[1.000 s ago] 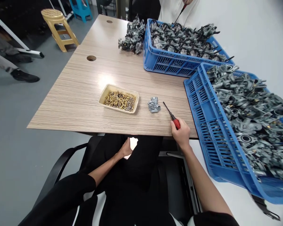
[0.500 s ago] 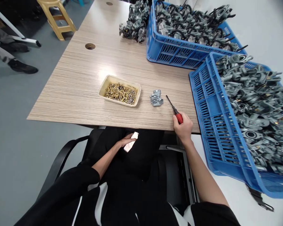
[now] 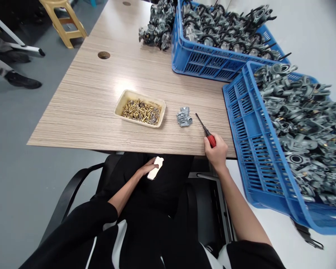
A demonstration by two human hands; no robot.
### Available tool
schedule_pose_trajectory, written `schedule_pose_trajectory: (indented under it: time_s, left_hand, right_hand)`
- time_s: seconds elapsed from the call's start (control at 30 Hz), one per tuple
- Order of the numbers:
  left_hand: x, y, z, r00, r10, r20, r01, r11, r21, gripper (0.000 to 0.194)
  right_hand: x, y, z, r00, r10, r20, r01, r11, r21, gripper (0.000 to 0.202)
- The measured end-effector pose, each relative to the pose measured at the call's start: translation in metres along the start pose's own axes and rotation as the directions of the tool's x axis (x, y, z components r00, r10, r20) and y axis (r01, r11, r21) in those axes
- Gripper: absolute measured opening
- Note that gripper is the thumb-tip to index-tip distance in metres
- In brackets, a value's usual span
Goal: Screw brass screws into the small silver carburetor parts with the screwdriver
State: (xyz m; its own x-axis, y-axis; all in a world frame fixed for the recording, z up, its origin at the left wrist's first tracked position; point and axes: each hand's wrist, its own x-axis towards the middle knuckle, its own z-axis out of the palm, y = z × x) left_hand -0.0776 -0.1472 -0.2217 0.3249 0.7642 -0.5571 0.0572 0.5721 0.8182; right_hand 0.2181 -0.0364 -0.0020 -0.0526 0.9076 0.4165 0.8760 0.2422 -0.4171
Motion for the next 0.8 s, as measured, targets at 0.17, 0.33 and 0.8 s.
schedule_pose_trajectory:
  time_s: [0.17, 0.33, 0.8]
  left_hand:
    - [0.004, 0.002, -0.001, 0.993, -0.066, -0.098, 0.065, 0.998, -0.019, 0.030]
    - [0.008, -0.003, -0.003, 0.982, -0.072, -0.176, 0.068, 0.997, -0.025, 0.040]
    - [-0.001, 0.009, 0.001, 0.984, -0.049, -0.172, 0.048, 0.999, -0.013, 0.035]
  right_hand:
    - [0.000, 0.000, 0.000, 1.000, -0.004, -0.004, 0.004, 1.000, 0.009, 0.022]
    - [0.000, 0.000, 0.000, 1.000, -0.008, -0.001, 0.008, 1.000, 0.010, 0.022]
    - [0.001, -0.002, -0.001, 1.000, 0.010, 0.014, -0.010, 1.000, -0.004, 0.022]
